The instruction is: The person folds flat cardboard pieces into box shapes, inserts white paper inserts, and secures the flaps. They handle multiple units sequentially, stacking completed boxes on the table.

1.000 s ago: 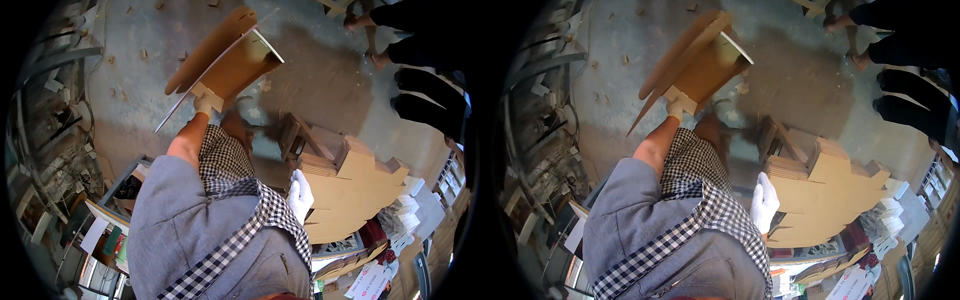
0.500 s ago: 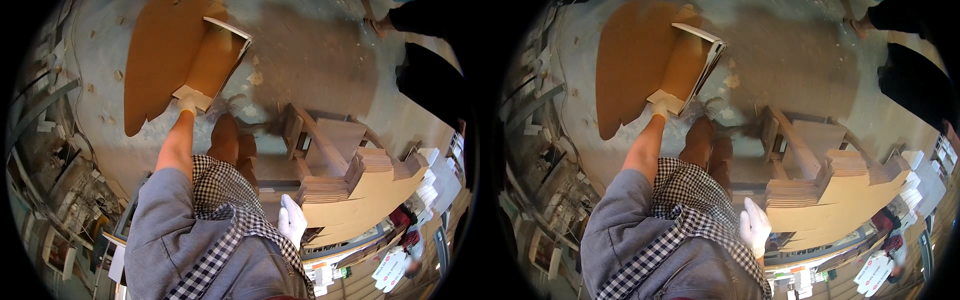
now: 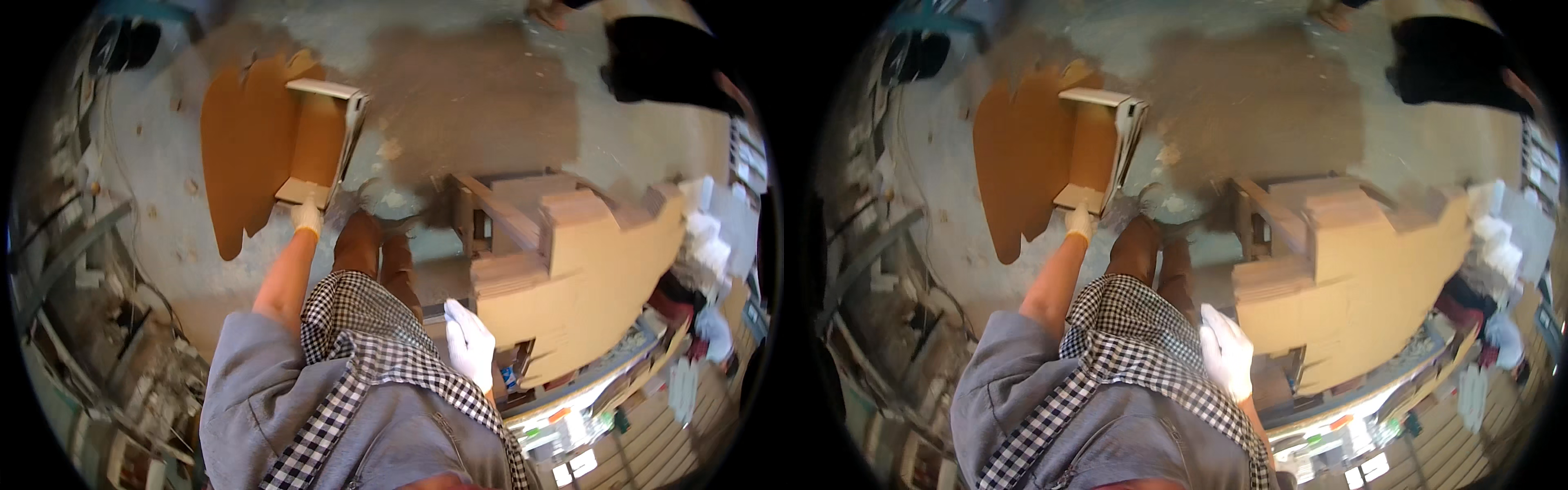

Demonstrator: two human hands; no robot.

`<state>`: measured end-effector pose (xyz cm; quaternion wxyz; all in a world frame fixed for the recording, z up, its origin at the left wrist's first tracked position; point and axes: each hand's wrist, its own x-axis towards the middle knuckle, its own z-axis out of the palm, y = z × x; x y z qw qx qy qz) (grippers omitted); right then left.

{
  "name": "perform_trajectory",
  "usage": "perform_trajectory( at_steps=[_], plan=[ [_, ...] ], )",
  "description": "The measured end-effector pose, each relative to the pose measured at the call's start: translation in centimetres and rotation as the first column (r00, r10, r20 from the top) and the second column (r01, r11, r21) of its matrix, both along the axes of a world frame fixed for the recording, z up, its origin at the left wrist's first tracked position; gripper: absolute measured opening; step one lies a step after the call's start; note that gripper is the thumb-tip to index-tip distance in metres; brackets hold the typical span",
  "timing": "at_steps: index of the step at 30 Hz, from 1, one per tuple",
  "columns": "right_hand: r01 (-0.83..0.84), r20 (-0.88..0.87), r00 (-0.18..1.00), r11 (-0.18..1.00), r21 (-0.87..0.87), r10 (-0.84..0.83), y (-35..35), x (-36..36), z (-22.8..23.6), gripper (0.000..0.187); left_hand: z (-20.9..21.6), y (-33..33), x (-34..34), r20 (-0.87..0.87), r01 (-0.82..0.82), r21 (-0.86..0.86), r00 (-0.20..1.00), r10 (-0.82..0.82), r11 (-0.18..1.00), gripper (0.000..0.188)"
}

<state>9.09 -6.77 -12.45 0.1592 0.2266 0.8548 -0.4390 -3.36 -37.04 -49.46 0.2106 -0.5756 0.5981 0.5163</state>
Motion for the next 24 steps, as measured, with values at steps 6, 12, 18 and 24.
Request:
perform_trajectory(
  at_steps=[6, 12, 18, 24],
  plan=[
    [0.209, -0.076, 0.977, 0.961, 0.181, -0.198, 2.1, 2.7, 3.2, 0.021, 15.4, 12.9, -2.3, -0.465, 0.700, -0.017, 0.627, -0.626, 0.714, 0.036],
    [0.718, -0.145, 0.696, 0.685, 0.126, -0.703, 3.2, 8.2, 1.9, 0.024, 32.5, 24.4, -2.1, -0.628, 0.858, -0.508, -0.311, -0.713, 0.074, 0.039],
    [0.942, -0.160, 0.336, 0.333, 0.045, -0.928, 3.9, 12.1, -1.8, 0.039, 35.9, 28.3, 4.1, -0.191, 0.508, -0.749, -0.780, -0.596, -0.425, 0.080],
    [0.925, -0.067, 0.303, 0.310, -0.219, -0.951, 3.1, 13.0, -4.2, 0.045, 36.4, 28.1, 5.6, -0.035, 0.290, -0.876, -0.835, -0.549, -0.386, 0.080]
  ],
)
